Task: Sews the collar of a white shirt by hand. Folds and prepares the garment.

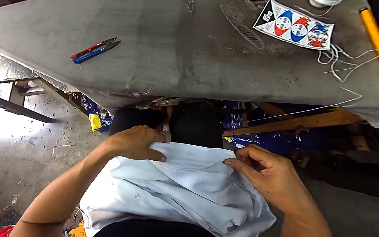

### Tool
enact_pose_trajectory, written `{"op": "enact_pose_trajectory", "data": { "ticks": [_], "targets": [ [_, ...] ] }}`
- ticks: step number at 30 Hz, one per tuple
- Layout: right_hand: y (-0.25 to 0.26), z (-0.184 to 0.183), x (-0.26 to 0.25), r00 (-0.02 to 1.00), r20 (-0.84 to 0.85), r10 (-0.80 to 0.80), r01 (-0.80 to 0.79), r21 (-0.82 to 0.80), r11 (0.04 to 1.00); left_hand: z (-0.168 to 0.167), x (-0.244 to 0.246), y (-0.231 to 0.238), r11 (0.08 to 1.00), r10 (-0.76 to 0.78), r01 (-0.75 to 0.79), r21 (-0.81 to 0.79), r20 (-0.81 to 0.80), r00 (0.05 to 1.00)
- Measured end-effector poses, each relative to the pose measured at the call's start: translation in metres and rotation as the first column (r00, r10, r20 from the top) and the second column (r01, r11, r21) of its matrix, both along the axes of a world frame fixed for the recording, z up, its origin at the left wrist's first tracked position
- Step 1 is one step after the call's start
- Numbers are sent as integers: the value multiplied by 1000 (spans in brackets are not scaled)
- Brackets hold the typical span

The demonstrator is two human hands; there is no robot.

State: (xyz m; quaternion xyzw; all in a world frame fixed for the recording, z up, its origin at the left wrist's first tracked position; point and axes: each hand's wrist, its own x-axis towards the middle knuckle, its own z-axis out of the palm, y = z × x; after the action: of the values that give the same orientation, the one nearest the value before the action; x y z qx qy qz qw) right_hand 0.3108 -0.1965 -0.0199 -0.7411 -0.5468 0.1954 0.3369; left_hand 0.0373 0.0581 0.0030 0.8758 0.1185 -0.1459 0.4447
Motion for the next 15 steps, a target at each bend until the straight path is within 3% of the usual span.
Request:
{"op": "enact_pose_trajectory", "data": {
  "ticks": [2, 5, 10, 15],
  "targets": [
    [-9, 8, 15, 1000, -12, 4, -3, 23, 1000, 12, -18, 10, 999, 51, -51, -2, 20, 999],
    [-28, 24, 39, 999, -41, 13, -11, 31, 999, 23, -43, 16, 985, 123, -112, -133, 80, 989],
    [-52, 41, 77, 997, -80, 11, -5, 69, 998, 29, -59, 0, 940, 126, -35, -340, 249, 960],
    [-35, 20, 74, 985, 144, -98, 108, -65, 992, 19, -57, -8, 905, 276, -174, -387, 223, 935]
  ]
}}
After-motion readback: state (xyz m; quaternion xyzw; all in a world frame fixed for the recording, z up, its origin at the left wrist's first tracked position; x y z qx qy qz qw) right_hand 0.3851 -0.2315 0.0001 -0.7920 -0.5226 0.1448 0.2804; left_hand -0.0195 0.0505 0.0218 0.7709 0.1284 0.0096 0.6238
